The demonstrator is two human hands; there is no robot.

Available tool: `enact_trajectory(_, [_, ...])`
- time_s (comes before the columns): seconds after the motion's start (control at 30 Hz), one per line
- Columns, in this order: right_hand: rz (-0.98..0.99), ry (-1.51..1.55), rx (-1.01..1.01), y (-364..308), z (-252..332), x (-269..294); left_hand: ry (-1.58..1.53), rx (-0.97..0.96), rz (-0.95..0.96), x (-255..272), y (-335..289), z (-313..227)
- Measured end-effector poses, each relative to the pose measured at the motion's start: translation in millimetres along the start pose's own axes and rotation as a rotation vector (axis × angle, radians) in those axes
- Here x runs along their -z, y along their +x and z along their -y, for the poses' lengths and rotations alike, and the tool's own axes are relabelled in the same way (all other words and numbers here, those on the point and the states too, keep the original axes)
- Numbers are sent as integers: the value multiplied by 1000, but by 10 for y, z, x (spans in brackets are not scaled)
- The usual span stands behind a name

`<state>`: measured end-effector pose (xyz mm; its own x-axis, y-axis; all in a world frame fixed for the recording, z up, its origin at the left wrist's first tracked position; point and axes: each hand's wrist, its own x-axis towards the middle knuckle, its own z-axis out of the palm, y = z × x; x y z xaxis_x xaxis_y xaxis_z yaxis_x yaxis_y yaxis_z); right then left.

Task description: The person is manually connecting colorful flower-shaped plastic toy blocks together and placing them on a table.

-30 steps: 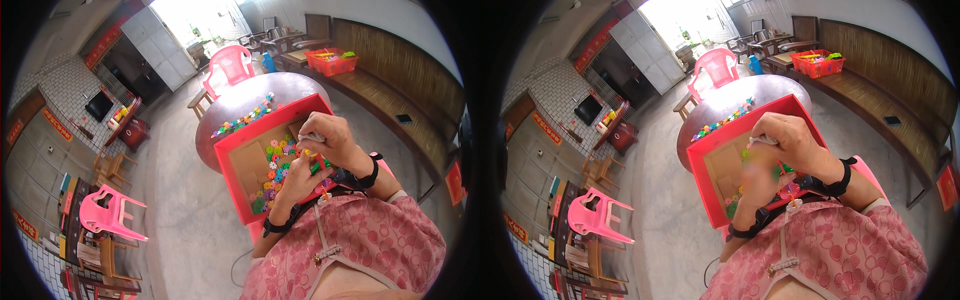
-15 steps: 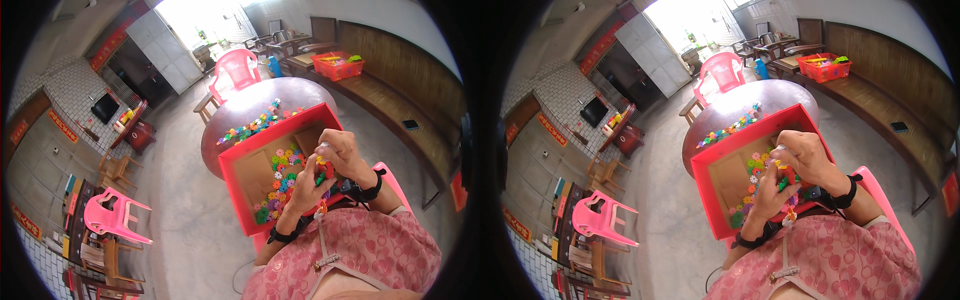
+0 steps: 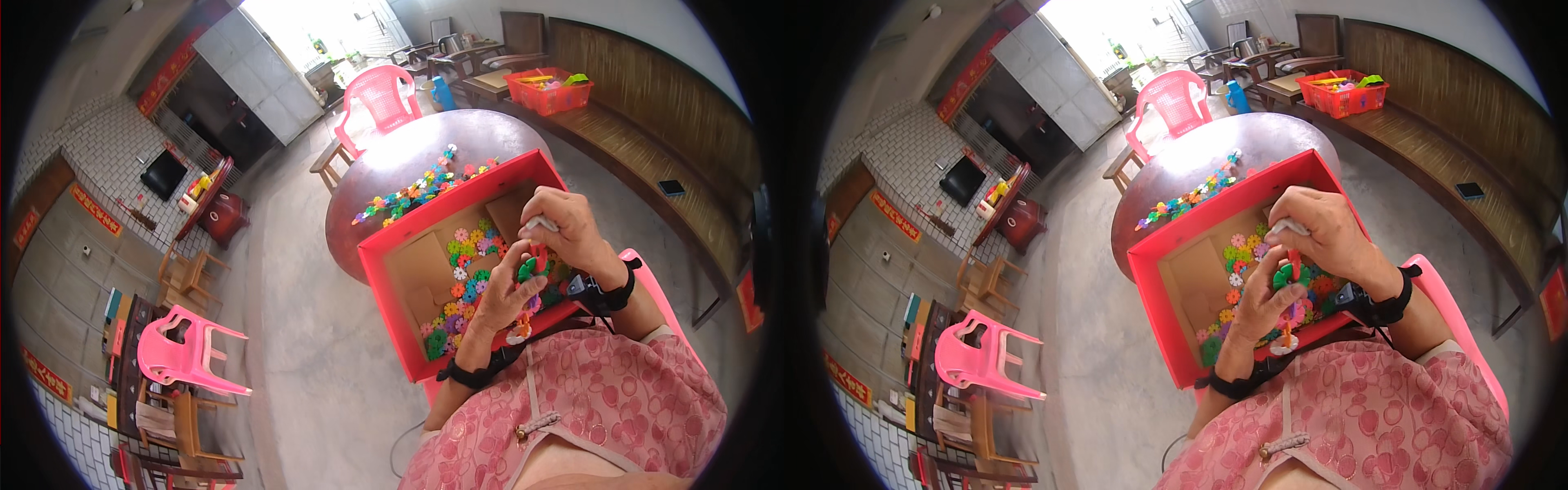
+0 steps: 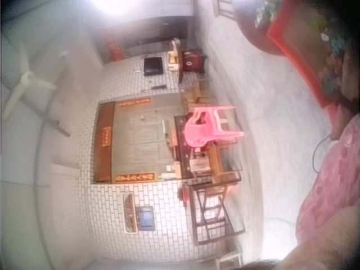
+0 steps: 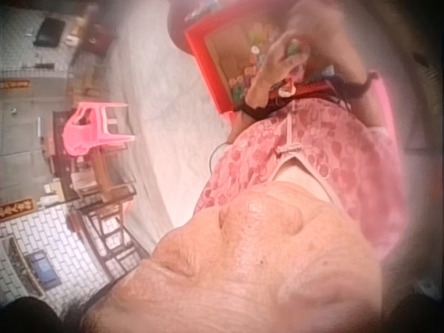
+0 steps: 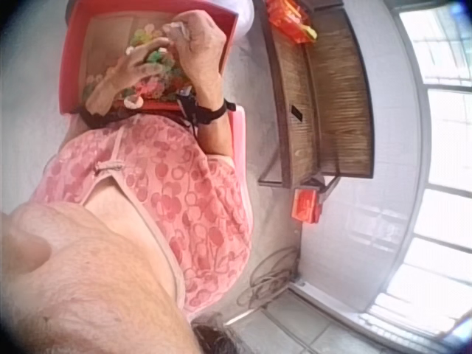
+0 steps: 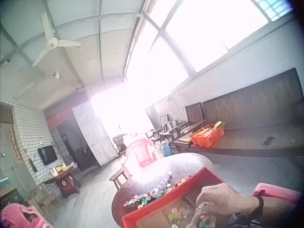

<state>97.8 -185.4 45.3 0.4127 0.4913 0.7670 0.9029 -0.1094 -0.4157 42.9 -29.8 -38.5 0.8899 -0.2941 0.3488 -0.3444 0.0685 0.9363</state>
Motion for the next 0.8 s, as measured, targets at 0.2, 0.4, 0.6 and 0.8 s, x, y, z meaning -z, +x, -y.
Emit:
enact_trajectory(0.2, [-287,22,-215,-75,-77,116,-297,-11,123,11,-12,-32])
enact_trajectory(0.4, [-223,177,-95,-129,-174,94,-236,147,81,42,-20,-3])
enact_trajectory(0.6, [-163,192,-127,-234,-264,211,-356,160,118,128,-11,-61])
enact_trajectory(0.8, [-218,265,-109,-280,-295,254,-322,190,162,50,27,-24])
